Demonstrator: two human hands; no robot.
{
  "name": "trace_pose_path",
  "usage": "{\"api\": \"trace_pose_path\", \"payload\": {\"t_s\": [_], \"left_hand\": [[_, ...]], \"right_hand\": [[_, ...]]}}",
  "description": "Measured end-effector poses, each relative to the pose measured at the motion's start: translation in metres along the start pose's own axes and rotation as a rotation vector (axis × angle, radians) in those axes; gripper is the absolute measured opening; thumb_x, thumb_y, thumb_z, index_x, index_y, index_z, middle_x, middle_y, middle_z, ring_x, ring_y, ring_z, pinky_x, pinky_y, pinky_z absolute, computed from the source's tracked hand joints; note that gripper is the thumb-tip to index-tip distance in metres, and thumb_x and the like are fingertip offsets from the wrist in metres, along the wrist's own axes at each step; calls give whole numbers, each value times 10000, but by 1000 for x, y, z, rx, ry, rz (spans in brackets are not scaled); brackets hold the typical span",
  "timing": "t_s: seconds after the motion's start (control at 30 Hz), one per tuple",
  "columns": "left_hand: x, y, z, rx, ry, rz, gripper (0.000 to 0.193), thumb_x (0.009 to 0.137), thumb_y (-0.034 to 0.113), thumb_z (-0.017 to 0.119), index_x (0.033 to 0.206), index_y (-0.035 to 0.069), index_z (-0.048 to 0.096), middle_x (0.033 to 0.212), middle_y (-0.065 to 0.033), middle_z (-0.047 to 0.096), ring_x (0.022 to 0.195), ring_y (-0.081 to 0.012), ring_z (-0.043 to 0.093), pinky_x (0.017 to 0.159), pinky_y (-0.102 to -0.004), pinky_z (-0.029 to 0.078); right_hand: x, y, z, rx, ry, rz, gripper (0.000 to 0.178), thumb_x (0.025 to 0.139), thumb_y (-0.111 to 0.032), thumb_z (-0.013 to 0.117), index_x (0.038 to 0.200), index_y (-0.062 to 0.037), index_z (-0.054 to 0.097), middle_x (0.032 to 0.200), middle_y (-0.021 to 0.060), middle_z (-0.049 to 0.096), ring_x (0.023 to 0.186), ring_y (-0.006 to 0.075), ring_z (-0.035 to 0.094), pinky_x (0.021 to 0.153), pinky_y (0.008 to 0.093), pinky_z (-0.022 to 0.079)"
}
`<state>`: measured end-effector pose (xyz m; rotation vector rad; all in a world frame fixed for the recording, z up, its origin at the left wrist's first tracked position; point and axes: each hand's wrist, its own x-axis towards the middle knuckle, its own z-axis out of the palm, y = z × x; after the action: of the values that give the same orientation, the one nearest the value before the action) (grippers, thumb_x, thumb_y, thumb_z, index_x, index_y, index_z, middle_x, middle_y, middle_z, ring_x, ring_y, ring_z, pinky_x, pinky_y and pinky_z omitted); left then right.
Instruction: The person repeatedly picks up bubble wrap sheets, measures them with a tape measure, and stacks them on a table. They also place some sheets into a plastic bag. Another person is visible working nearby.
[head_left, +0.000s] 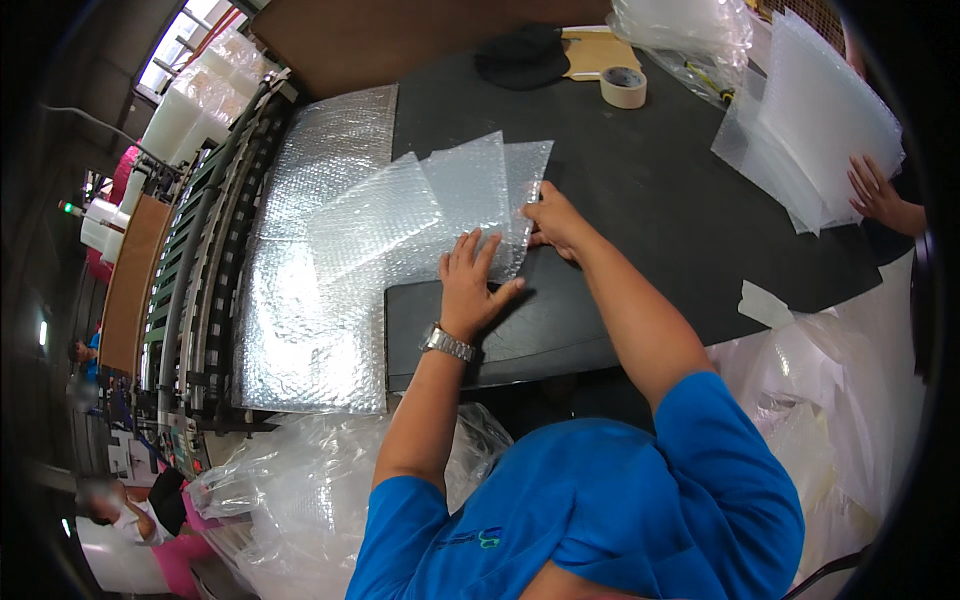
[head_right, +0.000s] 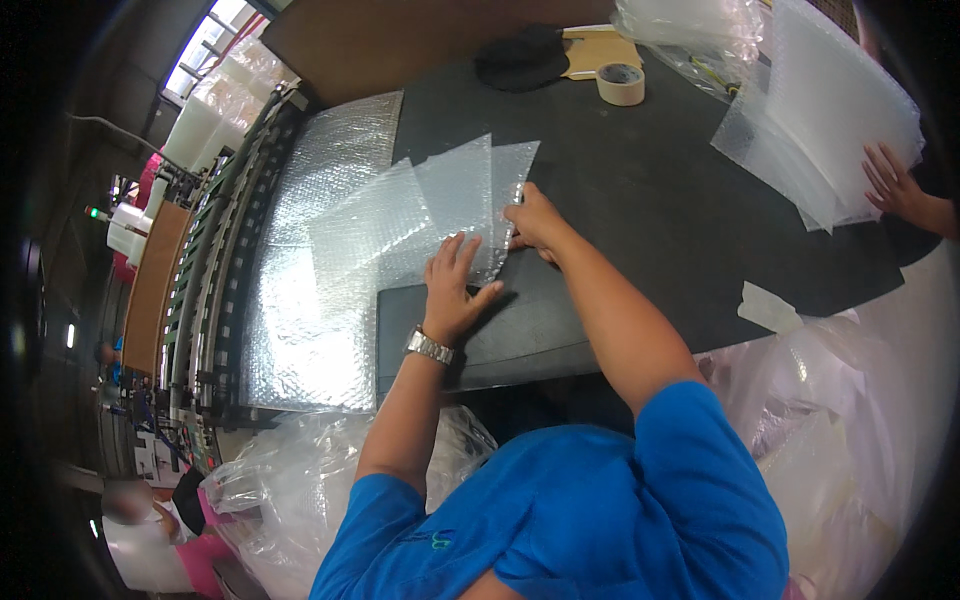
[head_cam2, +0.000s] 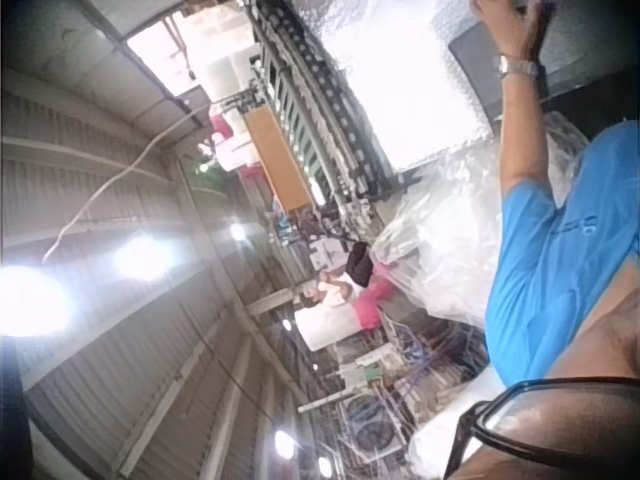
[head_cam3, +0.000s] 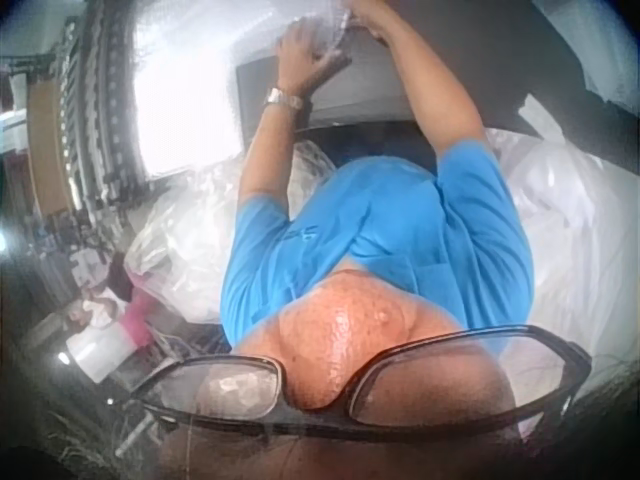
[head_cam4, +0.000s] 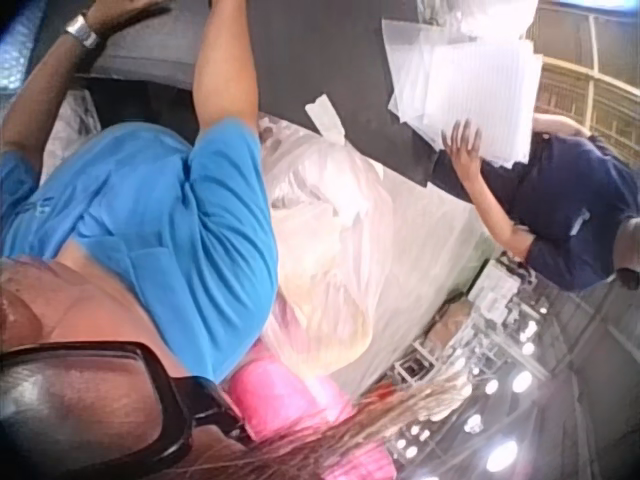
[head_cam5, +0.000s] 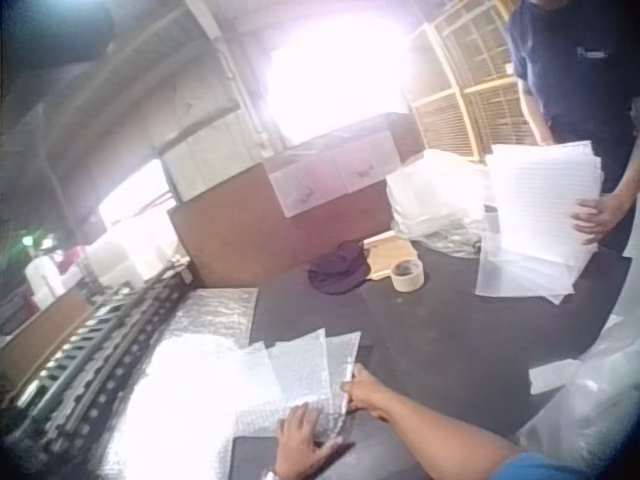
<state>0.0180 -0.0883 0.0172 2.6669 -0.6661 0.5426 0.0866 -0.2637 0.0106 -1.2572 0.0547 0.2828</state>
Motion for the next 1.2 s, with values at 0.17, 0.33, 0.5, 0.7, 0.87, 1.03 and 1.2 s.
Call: {"api": "trace_pose_path", "payload": {"t_s": [0.17, 0.33, 0.5, 0.7, 0.87, 1.03, 1.2], "left_hand": [[-12, -18, -12, 135, 329, -36, 535, 748, 429, 558, 1174, 114, 484, 1210, -158, 422, 1108, -316, 384, 921, -458, 249], [-11, -70, -21, 444, 249, -552, 501, 773, 375, 501, 1204, 123, 463, 1270, -207, 358, 1208, -338, 293, 960, -537, 170], [-23, -84, -16, 220, -54, -467, 446, 805, 324, 455, 1233, 196, 449, 1338, -156, 323, 1269, -337, 226, 998, -570, 89], [-17, -62, -11, 54, -48, -98, 368, 796, 261, 515, 1156, 179, 512, 1279, -119, 404, 1218, -324, 327, 1000, -527, 177], [-14, -39, -24, 60, 240, 102, 318, 738, 213, 604, 1040, 127, 555, 1104, -114, 504, 1037, -270, 471, 886, -416, 325], [-12, -82, -47, 439, 394, -363, 512, 755, 298, 553, 1216, 104, 444, 1304, -219, 312, 1227, -360, 259, 959, -559, 184], [-34, -112, -36, 574, -64, -632, 493, 830, 418, 417, 1233, 134, 437, 1335, -168, 316, 1238, -326, 276, 946, -624, 142]], "right_hand": [[0, -6, 1, 32, -30, 20, 349, 816, -40, 434, 1153, -34, 347, 1006, 132, 517, 825, 205, 569, 613, 333, 515], [-5, -13, 3, 1, -81, 39, 354, 818, -47, 435, 1162, -49, 354, 1002, 116, 522, 841, 192, 564, 647, 334, 496], [-10, -19, 4, 37, -73, 75, 370, 828, -106, 478, 1171, -52, 350, 1035, 115, 512, 862, 196, 557, 676, 343, 487], [-4, -4, 15, -176, 59, -142, 534, 737, -110, 621, 1174, -10, 330, 1077, 147, 498, 960, 217, 520, 777, 343, 455], [-3, -1, 12, -36, 78, -126, 548, 685, -8, 608, 1148, 17, 317, 1032, 159, 499, 967, 231, 508, 795, 353, 451], [6, 4, 7, 127, 97, -131, 465, 702, -13, 540, 1118, 3, 332, 986, 158, 491, 822, 237, 543, 698, 352, 481], [9, -13, -18, 261, 260, -235, 435, 690, -24, 521, 1090, -26, 351, 932, 141, 488, 756, 228, 542, 625, 374, 486]]}}
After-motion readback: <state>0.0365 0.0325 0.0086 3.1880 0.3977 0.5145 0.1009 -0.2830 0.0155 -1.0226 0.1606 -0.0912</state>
